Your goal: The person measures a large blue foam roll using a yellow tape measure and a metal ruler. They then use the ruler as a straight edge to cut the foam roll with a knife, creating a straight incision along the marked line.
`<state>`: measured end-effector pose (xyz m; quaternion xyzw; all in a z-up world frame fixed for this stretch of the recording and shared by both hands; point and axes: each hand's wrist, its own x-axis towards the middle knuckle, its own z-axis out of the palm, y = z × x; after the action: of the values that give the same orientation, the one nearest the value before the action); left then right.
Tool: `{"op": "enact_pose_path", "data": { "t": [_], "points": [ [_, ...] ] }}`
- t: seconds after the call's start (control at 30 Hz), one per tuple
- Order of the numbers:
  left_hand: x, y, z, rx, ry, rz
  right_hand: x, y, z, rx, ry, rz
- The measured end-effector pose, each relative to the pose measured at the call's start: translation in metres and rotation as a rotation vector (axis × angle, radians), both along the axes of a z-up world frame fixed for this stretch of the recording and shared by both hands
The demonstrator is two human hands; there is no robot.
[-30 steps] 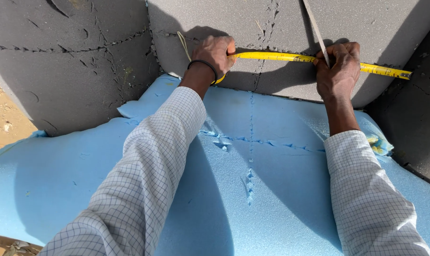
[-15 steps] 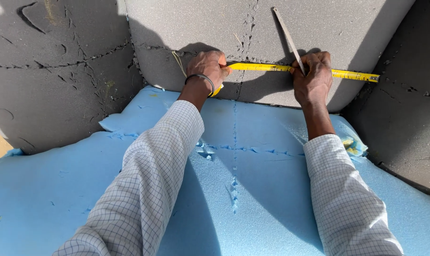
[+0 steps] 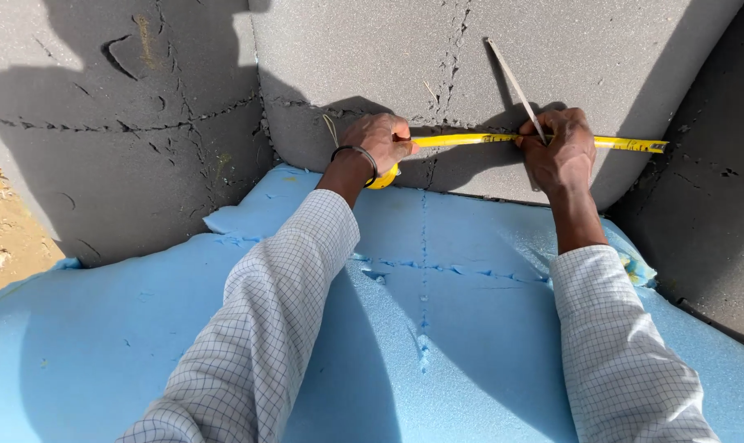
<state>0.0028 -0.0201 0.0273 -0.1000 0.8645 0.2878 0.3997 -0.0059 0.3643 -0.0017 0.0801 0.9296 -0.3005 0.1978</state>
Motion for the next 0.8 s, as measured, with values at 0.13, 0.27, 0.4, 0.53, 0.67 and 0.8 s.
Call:
{"op": "enact_pose_path", "data": {
  "t": [0.13,0.27,0.4,0.53,0.67,0.8],
  "points": [
    [0.018,-0.044,0.028,0.228,0.077,0.09,-0.018,-0.023,0.087,-0.328,0.226,0.057],
    [0.059,-0.096,0.127,0.224,0.172,0.209,-0.046,-0.044,0.189,-0.639,0.494,-0.121],
    [0.117,-0.119,0.254,0.108,0.033,0.435,-0.027,-0.055,0.243,-0.557,0.546,-0.181],
    [0.181,-0.112,0.366,-0.075,-0.159,0.57,0.022,-0.078,0.235,-0.299,0.331,-0.131],
    [0.246,-0.084,0.412,-0.101,-0.192,0.654,0.067,-0.115,0.207,-0.026,0.033,0.104],
    [0.289,-0.059,0.398,-0.225,-0.07,0.617,0.081,-0.139,0.168,0.182,-0.408,0.064]
  ]
}}
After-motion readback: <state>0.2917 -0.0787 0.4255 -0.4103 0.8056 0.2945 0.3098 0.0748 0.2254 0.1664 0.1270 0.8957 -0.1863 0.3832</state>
